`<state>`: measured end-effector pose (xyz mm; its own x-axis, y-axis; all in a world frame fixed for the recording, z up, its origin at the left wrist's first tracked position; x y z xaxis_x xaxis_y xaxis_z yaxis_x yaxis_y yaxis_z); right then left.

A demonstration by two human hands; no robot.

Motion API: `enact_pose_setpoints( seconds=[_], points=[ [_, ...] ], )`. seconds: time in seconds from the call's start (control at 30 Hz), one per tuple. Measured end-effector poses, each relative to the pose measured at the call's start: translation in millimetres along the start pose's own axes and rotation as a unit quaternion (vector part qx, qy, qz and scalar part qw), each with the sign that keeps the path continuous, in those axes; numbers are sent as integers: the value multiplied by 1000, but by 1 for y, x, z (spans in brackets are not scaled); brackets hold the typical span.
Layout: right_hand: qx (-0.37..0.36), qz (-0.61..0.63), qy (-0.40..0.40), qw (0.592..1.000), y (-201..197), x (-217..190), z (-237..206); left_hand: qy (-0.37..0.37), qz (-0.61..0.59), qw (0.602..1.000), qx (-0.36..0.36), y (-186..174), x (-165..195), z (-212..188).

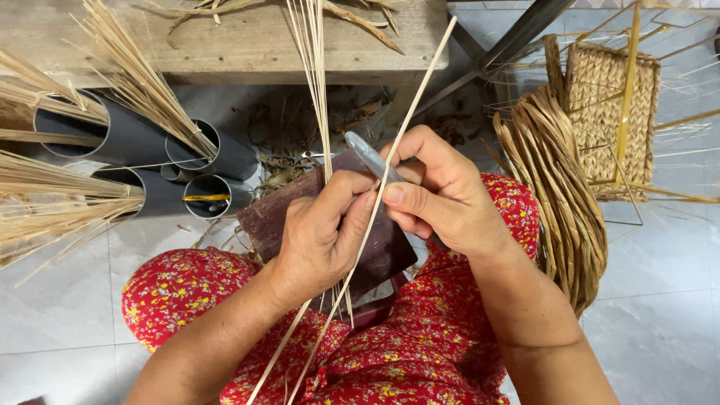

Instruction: The person sits on the floor and uses a small knife to shave and split thin bamboo strips into slender sticks, drawing each strip against the blade and setting finished sticks with a growing bundle of completed sticks.

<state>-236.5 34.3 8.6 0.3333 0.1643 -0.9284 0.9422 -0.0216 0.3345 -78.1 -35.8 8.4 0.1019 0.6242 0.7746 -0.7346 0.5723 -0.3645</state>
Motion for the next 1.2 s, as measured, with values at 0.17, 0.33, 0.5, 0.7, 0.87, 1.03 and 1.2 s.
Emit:
enact_pose_setpoints(
  seconds=[0.17, 0.33, 0.5, 0.7, 0.87, 1.03, 1.2],
  points=[
    [-8, -26, -6, 1000, -3, -1, 1, 8, -11, 1000, -12, -2, 1, -2],
    [-9, -26, -22, 999, -2, -3, 3, -174, -147, 973, -38, -4, -10, -8],
    [-12, -24, 0, 1000, 0, -4, 2, -126, -124, 984, -39, -2, -3, -8],
    [-17, -15, 21, 1000, -2, -6, -1, -143, -155, 977, -31, -2, 0, -9],
    [0, -8, 11, 1000, -3, -5, -3, -89, -120, 988, -45, -3, 7, -9],
    [5, -37, -2, 999, -8, -5, -7, -99, -123, 986, -60, -1, 7, -14],
    [4, 5, 6, 1000, -20, -5, -4, -73, -129, 986, -74, -3, 10, -18]
  ],
)
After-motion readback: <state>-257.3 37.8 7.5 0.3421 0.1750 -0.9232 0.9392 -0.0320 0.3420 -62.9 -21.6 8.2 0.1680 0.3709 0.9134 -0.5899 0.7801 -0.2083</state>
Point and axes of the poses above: each hand's wrist, its own z-axis towards the middle knuckle, its own y-axis out of the palm, x = y × z, the point moved 4 cm from there along z, towards the middle knuckle, and after that the axes turned 10 degrees about y, right-handed, at the moved point
